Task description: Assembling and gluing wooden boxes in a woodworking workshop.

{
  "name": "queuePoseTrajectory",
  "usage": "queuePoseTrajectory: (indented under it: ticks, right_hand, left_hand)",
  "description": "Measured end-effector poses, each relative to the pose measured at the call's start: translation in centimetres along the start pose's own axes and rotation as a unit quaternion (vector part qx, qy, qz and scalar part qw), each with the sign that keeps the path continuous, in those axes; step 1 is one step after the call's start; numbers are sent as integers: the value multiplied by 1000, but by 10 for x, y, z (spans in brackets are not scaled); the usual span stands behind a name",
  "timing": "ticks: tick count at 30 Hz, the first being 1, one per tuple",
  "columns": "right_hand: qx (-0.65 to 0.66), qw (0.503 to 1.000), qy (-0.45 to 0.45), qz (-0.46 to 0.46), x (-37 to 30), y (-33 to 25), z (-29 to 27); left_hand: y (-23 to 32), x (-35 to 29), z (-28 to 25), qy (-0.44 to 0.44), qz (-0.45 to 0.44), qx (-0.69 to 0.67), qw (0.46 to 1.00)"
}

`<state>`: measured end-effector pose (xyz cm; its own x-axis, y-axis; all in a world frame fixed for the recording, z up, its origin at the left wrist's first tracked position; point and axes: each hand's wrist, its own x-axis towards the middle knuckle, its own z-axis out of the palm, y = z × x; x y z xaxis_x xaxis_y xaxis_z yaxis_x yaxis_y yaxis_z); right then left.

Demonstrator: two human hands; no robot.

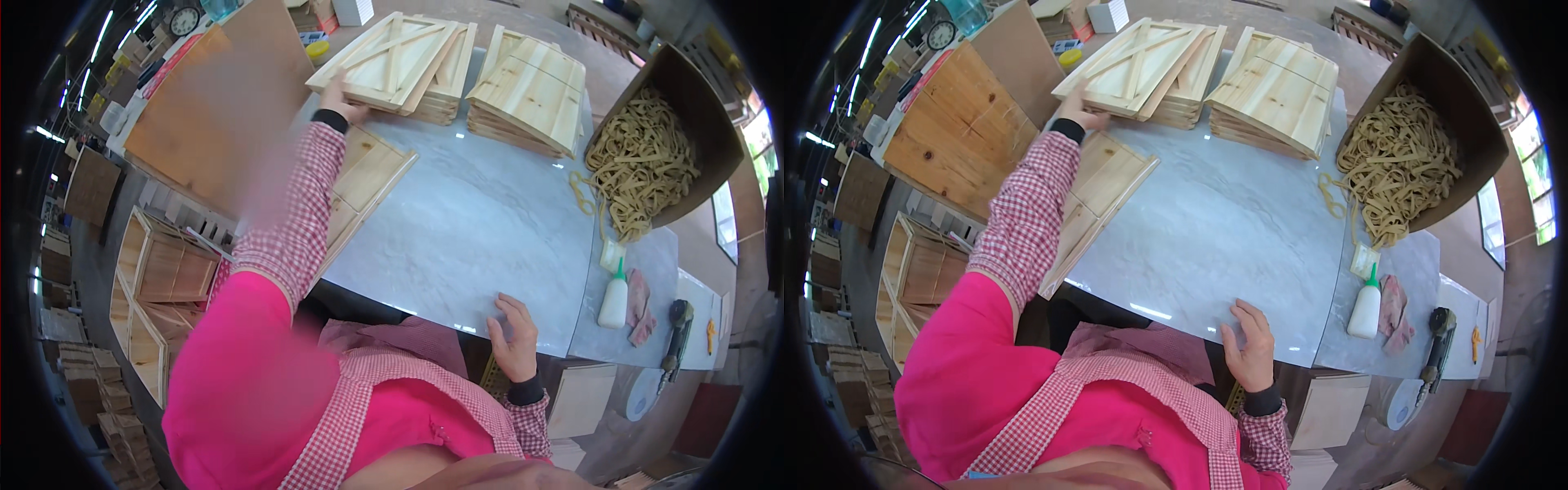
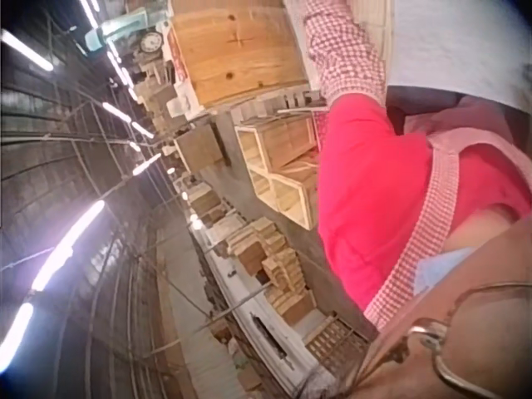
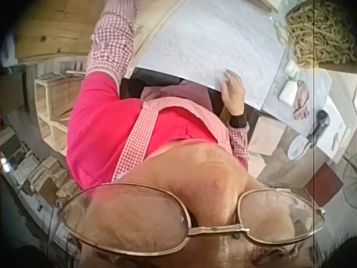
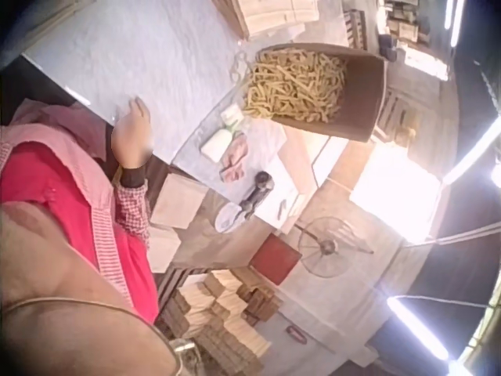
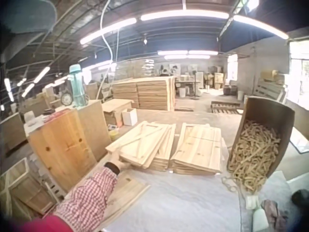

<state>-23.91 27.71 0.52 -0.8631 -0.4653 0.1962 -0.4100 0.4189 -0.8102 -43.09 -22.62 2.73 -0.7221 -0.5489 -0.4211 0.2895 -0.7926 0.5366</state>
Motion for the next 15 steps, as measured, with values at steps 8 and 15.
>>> queuePoseTrajectory:
  ticks: [8,15]
  right_hand:
    - [6,998,20,-61,-23,-19,-15]
    - [64,996,53,-43,-43,-24,-25]
  left_hand:
    - [-3,-52,15,-48,1,0,999]
    - [5,-281,-58,-121,449,380,799]
